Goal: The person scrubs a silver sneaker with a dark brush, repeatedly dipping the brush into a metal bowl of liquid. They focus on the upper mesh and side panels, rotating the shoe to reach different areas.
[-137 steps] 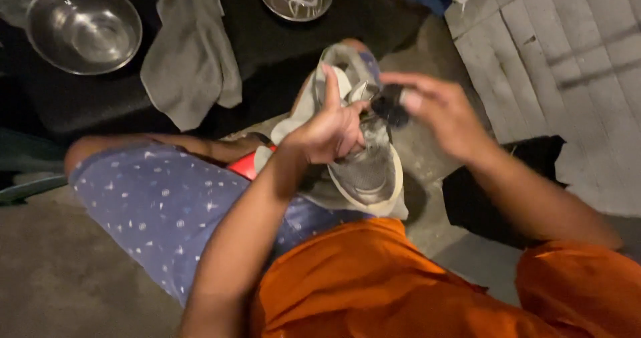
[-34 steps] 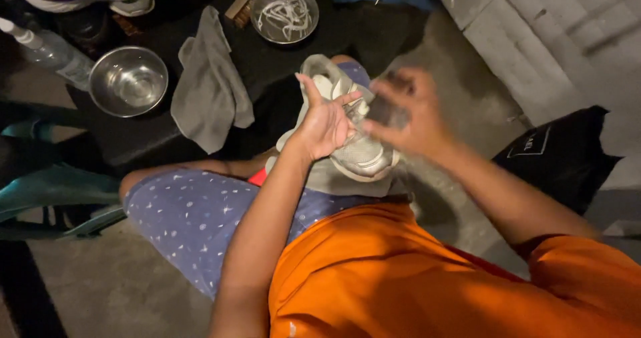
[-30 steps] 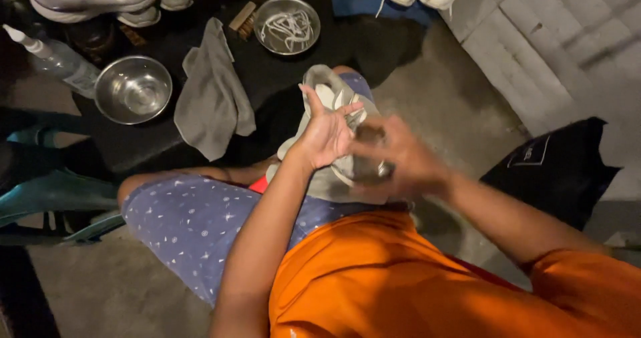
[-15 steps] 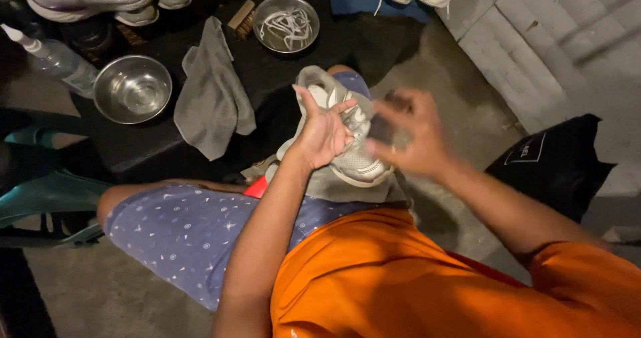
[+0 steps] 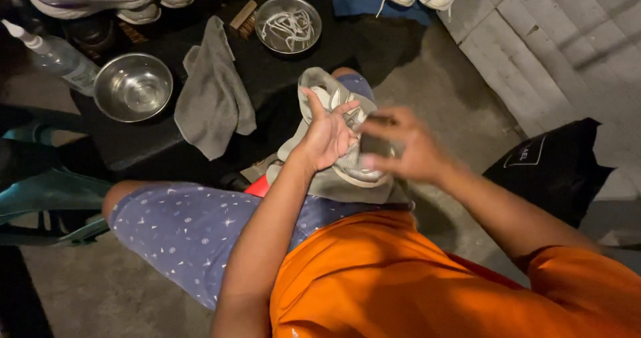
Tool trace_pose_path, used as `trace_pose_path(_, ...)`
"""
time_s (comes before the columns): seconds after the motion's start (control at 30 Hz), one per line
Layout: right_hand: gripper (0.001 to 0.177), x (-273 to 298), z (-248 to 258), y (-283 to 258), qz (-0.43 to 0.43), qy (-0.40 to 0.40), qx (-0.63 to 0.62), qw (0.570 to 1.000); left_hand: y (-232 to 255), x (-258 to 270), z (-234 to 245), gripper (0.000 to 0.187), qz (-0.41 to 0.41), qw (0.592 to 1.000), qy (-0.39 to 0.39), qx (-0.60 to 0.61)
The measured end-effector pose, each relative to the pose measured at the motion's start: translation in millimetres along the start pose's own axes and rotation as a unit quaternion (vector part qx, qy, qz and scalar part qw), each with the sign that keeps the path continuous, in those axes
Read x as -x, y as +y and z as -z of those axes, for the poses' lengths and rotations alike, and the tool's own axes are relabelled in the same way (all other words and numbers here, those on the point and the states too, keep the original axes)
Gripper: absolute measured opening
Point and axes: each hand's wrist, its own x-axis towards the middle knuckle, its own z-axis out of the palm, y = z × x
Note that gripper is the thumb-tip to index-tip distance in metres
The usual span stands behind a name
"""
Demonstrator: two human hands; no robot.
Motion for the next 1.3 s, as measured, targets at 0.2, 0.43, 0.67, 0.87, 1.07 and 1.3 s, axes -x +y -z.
trace_pose_path(0.2,0.068,-3.9,10.7,21.4,0.032,0.048,0.001,0.998,-8.9,-15.5,23.9,0.142,0.006,1.000,-0.015,0.009)
trace_pose_path(0.43,0.070,-11.9,17.0,-5.0,0.054,-0.048,0.066,0.995,-6.7,1.2,7.9,0.133,-0.002,0.999,-0.030,-0.012)
trace_pose_path(0.67,0.060,-19.6,12.4,6.4,-0.002,0.025,0.032,0.999,2.8,4.8,16.1,0.146,-0.018,1.000,-0.004,0.010)
trace_pose_path(0.87,0.062,-12.1,16.5,11.0,-0.021,0.033,-0.033,0.999,1.3,4.3,8.8,0.144,-0.006,1.000,-0.006,0.000)
trace_pose_path(1.07,0.059,-20.7,19.9,6.4,-0.015,0.026,-0.089,0.996,4.1,7.3,6.3,0.147,-0.004,1.000,-0.016,0.005)
trace_pose_path(1.3,0.071,-25.0,23.5,-15.8,0.109,-0.001,-0.118,0.987,5.2,9.7,10.4,0.145,-0.022,1.000,-0.018,-0.008)
